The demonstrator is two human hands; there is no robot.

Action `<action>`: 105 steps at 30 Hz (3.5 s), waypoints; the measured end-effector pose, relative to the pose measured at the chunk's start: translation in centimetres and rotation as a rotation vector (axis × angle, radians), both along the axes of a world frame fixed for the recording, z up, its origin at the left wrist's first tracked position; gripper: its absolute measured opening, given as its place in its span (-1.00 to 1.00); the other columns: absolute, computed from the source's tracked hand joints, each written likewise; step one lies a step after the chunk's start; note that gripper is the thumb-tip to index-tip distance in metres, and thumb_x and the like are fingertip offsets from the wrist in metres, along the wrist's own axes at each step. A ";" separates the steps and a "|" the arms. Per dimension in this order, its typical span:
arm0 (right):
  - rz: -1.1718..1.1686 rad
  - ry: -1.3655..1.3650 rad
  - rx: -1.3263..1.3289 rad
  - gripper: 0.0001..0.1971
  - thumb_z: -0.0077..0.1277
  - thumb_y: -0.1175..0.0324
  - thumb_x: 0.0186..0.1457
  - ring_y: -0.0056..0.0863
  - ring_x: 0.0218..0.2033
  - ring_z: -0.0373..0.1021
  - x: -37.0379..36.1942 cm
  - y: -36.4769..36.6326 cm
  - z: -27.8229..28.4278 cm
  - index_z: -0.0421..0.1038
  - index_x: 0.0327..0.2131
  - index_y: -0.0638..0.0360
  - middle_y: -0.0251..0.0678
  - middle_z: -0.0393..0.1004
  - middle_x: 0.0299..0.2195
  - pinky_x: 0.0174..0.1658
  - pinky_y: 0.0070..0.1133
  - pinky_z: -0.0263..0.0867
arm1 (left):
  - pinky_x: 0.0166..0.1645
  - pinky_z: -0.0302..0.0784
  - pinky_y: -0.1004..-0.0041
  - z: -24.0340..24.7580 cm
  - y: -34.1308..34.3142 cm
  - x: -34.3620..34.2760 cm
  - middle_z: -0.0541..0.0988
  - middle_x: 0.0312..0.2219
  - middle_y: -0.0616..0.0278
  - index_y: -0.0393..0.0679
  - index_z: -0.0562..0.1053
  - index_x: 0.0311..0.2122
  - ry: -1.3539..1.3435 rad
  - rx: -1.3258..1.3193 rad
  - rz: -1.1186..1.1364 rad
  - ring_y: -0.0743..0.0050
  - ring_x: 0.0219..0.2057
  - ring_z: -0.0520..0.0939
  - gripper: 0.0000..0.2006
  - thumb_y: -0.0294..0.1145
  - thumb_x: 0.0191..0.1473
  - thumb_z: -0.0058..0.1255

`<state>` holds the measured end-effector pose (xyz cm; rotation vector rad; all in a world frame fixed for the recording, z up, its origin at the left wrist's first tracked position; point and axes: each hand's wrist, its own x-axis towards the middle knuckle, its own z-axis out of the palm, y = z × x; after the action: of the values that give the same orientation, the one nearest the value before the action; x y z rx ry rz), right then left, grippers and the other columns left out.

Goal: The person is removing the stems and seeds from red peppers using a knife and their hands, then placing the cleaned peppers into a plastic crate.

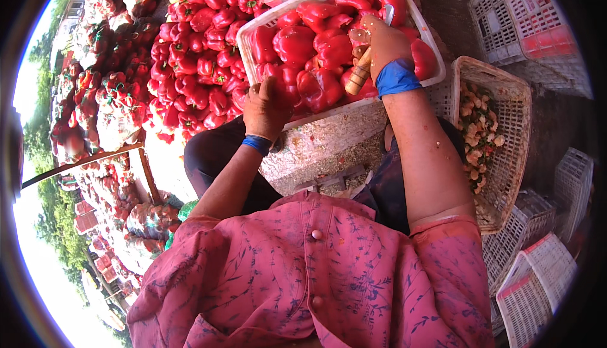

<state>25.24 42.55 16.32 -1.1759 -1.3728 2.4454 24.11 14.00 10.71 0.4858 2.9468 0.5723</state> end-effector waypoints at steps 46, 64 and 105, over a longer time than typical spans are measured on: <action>0.057 -0.122 0.146 -0.60 -0.10 0.10 0.34 -0.80 -0.55 0.35 -5.3 -1.2 -5.6 0.41 0.17 -0.06 -0.52 0.62 -0.17 -0.47 -0.70 0.28 | 0.29 0.31 0.06 -9.5 -42.8 -25.5 0.25 0.28 -0.17 -0.03 0.11 0.36 0.067 0.082 1.188 -0.22 0.27 0.32 0.04 0.11 -0.17 0.37; -0.002 -0.233 0.327 -0.58 -0.02 0.04 0.28 -0.67 -0.59 0.35 -6.3 -8.1 -1.7 0.48 0.07 0.05 -0.39 0.57 -0.32 -0.56 -0.63 0.32 | -0.25 0.69 0.30 -9.4 -41.3 -23.5 0.61 -0.22 0.03 -0.15 0.23 0.20 -0.006 0.801 1.071 0.13 -0.30 0.71 -0.12 -0.32 -0.29 0.43; 0.556 0.123 1.074 -0.56 -0.03 -0.03 0.28 0.09 -0.38 0.48 -3.1 -7.6 4.6 0.51 -0.38 0.19 0.04 0.51 -0.47 -0.37 -0.16 0.37 | 0.17 0.26 0.17 5.4 4.3 -12.0 0.43 -0.10 -0.06 -0.34 0.43 0.02 0.200 0.885 -0.024 -0.04 -0.01 0.40 -0.41 -0.25 -0.12 0.28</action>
<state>22.19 34.95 20.93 -0.3879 -2.6558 1.4213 12.06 18.35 16.12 0.6595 2.6882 1.9229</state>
